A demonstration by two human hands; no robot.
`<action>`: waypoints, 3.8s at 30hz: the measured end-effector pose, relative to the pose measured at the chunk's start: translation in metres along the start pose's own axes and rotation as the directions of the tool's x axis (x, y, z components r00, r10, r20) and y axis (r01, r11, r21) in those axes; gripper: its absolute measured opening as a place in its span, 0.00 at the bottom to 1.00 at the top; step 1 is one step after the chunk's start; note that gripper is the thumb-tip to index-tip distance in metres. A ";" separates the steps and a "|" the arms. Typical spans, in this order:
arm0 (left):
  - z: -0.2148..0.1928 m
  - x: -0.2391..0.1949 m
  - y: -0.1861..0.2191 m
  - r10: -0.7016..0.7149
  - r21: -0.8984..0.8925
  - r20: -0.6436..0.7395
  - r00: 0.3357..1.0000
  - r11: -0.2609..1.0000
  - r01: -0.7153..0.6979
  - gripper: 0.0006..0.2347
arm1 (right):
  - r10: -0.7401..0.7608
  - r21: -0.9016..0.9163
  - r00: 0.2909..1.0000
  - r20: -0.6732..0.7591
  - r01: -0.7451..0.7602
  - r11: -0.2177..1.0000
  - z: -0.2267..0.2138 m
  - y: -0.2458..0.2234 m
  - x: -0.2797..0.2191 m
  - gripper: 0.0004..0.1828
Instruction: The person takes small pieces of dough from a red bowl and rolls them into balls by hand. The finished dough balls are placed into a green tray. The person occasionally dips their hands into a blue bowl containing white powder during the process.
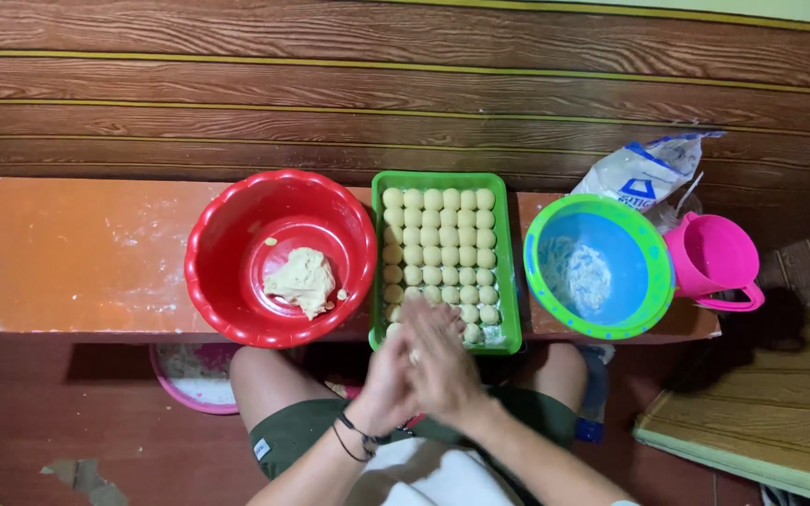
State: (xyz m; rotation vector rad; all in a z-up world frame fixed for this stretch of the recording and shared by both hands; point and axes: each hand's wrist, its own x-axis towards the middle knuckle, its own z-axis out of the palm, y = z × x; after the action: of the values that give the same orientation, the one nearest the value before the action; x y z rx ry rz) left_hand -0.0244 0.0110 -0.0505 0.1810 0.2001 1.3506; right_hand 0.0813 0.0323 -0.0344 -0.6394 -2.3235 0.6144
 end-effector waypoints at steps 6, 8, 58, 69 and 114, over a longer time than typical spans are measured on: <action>0.045 0.001 0.019 -0.063 -0.004 -0.309 0.949 0.998 0.065 0.27 | 0.071 -0.022 0.997 0.021 -0.071 0.997 0.006 -0.018 0.001 0.44; 0.052 0.002 0.021 -0.106 -0.020 -0.481 0.870 0.994 0.110 0.27 | 0.152 0.010 0.983 0.102 -0.154 0.988 0.002 0.000 0.002 0.30; -0.077 -0.046 0.024 0.229 0.783 -0.450 0.863 0.565 0.259 0.09 | 0.627 -0.161 0.776 -0.062 -0.628 0.761 -0.055 0.122 -0.098 0.18; -0.077 -0.063 0.026 0.301 0.797 -0.490 0.818 0.535 0.280 0.09 | 0.515 -0.498 0.855 0.055 -0.424 0.757 -0.046 0.136 -0.119 0.11; -0.095 -0.173 0.092 0.675 0.757 -0.544 0.499 0.651 -0.056 0.09 | 0.175 -0.620 0.787 0.592 0.306 0.722 0.245 0.073 0.192 0.28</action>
State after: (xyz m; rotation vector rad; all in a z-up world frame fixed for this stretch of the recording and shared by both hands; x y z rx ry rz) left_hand -0.1705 -0.1374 -0.1136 0.2008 1.5550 1.7136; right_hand -0.1947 0.1373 -0.1568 -0.7385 -3.2299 -0.1921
